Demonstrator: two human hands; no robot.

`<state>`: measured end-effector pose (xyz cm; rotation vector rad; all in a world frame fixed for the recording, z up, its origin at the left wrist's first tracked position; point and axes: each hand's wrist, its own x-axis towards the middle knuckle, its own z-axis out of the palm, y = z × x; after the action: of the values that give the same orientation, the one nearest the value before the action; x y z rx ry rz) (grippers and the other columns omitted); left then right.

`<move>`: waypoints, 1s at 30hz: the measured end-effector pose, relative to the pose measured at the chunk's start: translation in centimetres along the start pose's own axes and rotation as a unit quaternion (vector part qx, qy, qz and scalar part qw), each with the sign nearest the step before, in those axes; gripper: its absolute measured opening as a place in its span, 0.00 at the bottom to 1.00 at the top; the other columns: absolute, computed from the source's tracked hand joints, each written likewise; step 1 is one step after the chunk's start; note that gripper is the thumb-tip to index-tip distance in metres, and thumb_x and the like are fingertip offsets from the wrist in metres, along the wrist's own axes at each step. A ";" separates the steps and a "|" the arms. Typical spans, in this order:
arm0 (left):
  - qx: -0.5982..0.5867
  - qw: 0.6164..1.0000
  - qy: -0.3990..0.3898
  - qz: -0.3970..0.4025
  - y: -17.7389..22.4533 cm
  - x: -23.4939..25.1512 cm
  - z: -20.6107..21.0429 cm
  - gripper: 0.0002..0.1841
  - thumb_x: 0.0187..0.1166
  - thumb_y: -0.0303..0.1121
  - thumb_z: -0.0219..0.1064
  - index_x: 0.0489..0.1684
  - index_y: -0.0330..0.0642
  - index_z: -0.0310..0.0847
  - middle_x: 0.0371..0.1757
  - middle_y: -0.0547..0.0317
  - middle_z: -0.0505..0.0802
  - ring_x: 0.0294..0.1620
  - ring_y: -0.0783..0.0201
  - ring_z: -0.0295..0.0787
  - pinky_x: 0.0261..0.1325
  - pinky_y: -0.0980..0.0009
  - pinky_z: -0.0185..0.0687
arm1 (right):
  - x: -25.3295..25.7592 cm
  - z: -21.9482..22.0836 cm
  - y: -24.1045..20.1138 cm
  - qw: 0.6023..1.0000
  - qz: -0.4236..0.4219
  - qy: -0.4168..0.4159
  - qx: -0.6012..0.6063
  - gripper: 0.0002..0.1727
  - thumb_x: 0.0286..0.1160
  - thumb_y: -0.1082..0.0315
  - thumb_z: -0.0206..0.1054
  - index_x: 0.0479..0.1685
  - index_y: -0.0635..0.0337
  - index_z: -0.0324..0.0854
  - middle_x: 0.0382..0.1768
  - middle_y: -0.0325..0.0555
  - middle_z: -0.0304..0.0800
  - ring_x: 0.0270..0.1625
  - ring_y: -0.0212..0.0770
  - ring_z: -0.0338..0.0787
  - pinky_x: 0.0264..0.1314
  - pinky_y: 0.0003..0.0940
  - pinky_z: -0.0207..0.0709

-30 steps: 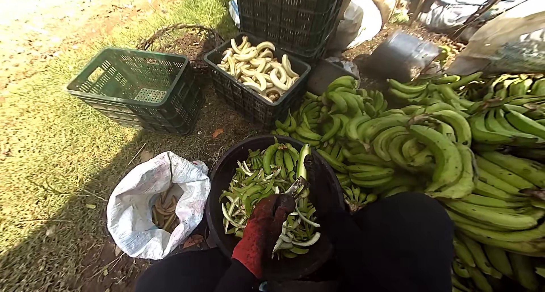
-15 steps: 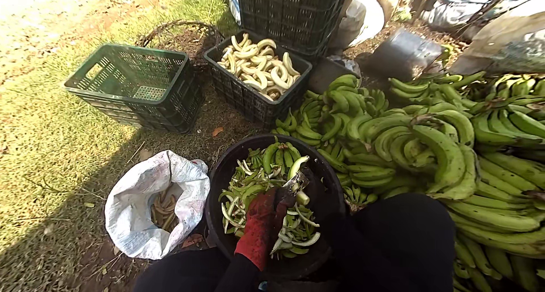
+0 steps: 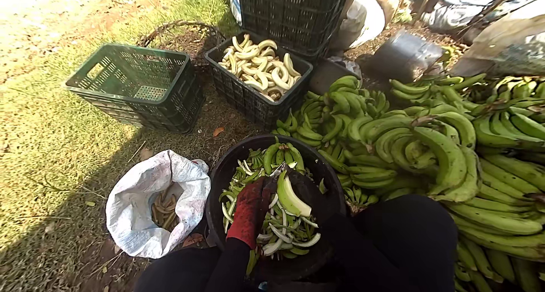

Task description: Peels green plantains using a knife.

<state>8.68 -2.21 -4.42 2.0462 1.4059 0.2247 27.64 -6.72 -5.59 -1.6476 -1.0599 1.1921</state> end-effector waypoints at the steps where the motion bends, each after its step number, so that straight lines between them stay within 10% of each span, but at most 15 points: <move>1: 0.022 1.000 -0.006 0.007 -0.7 0.5 0.0 0.23 0.90 0.48 0.52 0.77 0.56 0.80 0.66 0.51 0.91 0.69 0.52 0.86 0.75 0.47 0.78 | -0.6 -0.8 -0.1 0.996 0.002 -0.073 -0.042 0.27 0.95 0.56 0.44 0.76 0.64 0.76 0.69 0.54 0.84 0.71 0.35 0.82 0.78 0.34 0.71; 8: 0.090 0.995 -0.036 -0.021 -0.7 1.7 1.2 0.25 0.90 0.55 0.47 0.69 0.58 0.85 0.62 0.54 0.92 0.67 0.52 0.88 0.70 0.45 0.80 | -2.1 -2.8 -0.6 0.940 0.113 -0.307 -0.097 0.24 0.90 0.51 0.53 0.70 0.59 0.78 0.54 0.46 0.87 0.52 0.33 0.85 0.61 0.36 0.79; 14: 0.012 0.997 -0.001 0.074 1.0 -0.4 2.7 0.23 0.86 0.50 0.57 0.74 0.54 0.82 0.59 0.51 0.93 0.63 0.52 0.89 0.69 0.48 0.82 | -0.4 -2.6 1.8 0.989 0.127 0.063 0.041 0.24 0.94 0.58 0.48 0.75 0.66 0.75 0.68 0.57 0.83 0.68 0.42 0.83 0.75 0.42 0.73; 18: 0.024 0.982 0.080 0.167 2.1 -2.1 3.9 0.31 0.79 0.64 0.61 0.71 0.55 0.85 0.49 0.48 0.94 0.48 0.48 0.92 0.53 0.46 0.88 | 2.7 -1.0 1.7 0.874 0.085 0.199 0.435 0.29 0.96 0.50 0.32 0.63 0.64 0.71 0.37 0.54 0.86 0.31 0.44 0.87 0.32 0.39 0.84; 21: 0.023 0.977 0.145 0.156 2.2 -2.2 3.8 0.33 0.74 0.67 0.64 0.67 0.52 0.88 0.48 0.44 0.94 0.47 0.44 0.93 0.50 0.43 0.87 | 2.8 -0.7 -1.9 0.799 0.120 0.192 0.558 0.29 0.95 0.46 0.28 0.60 0.60 0.67 0.31 0.52 0.81 0.26 0.46 0.85 0.26 0.39 0.83; 23: 0.018 0.982 0.143 0.123 2.3 -1.8 3.1 0.32 0.74 0.62 0.66 0.70 0.51 0.87 0.51 0.42 0.94 0.50 0.42 0.92 0.53 0.43 0.87 | 3.5 0.0 -1.6 0.817 0.122 0.215 0.520 0.28 0.94 0.48 0.31 0.56 0.60 0.69 0.31 0.51 0.84 0.27 0.43 0.86 0.27 0.38 0.83; 26: -0.012 0.996 0.075 0.049 2.3 -0.9 1.7 0.25 0.84 0.48 0.62 0.77 0.50 0.81 0.58 0.42 0.92 0.58 0.43 0.90 0.62 0.43 0.84 | 2.5 1.5 -0.5 0.924 0.022 0.217 0.313 0.25 0.97 0.61 0.38 0.72 0.68 0.73 0.57 0.53 0.84 0.55 0.35 0.85 0.61 0.32 0.80; 30: -0.034 0.999 0.016 0.009 0.4 0.7 0.7 0.23 0.93 0.46 0.48 0.76 0.52 0.81 0.66 0.50 0.91 0.71 0.52 0.85 0.77 0.48 0.76 | -0.3 0.5 0.9 0.993 -0.008 -0.040 0.115 0.27 0.92 0.54 0.45 0.78 0.62 0.72 0.62 0.48 0.87 0.61 0.32 0.87 0.67 0.32 0.81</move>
<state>9.57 -1.98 -4.89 2.0099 1.3805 0.3109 27.28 -7.19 -6.52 -1.4226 -0.9440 1.3267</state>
